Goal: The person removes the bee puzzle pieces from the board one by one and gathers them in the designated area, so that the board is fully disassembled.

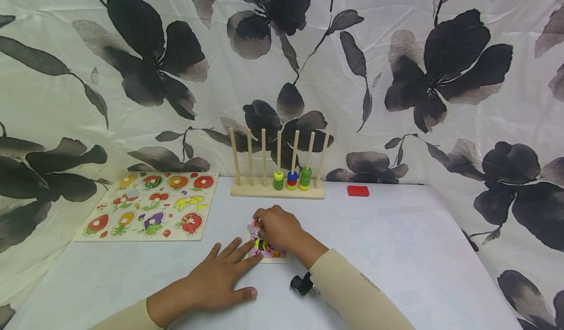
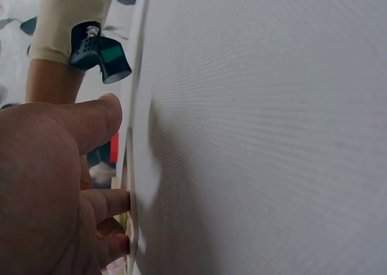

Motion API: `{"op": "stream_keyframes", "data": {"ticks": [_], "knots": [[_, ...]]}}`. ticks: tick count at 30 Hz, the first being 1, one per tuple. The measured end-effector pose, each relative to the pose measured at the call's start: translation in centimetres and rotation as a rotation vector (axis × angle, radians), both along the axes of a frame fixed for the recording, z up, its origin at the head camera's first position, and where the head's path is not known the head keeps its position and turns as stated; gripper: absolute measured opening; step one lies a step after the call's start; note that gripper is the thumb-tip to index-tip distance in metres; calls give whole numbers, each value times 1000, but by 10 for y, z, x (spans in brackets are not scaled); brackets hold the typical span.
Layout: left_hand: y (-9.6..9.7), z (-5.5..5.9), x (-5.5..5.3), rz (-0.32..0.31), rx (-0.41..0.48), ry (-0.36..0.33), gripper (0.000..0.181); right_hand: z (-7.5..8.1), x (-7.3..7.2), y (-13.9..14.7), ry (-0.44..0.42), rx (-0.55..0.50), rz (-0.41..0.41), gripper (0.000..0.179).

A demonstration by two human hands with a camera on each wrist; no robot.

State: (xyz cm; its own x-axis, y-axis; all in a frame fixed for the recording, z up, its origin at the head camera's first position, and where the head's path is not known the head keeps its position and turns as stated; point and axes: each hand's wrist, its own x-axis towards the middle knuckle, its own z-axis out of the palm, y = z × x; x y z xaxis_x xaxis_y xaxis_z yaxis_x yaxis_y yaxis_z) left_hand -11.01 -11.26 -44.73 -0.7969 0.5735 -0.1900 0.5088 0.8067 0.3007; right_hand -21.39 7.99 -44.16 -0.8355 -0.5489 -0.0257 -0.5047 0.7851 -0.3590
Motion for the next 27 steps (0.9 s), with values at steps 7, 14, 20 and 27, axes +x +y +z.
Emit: {"op": "stream_keyframes", "data": {"ticks": [7,14,20,27], "knots": [[0,-1,0,0,0,1,78,0,0,-1,1,-13,-4,30],[0,0,1,1,3,-1,78,-1,-1,1,18,-16,-12,30],[0,1,1,5,-4,-11,78,3,-2,12,19,-68,-46,31],[-1,0,1,1,-10,-21,78,6,-2,33,-6,-98,-110,32]]}}
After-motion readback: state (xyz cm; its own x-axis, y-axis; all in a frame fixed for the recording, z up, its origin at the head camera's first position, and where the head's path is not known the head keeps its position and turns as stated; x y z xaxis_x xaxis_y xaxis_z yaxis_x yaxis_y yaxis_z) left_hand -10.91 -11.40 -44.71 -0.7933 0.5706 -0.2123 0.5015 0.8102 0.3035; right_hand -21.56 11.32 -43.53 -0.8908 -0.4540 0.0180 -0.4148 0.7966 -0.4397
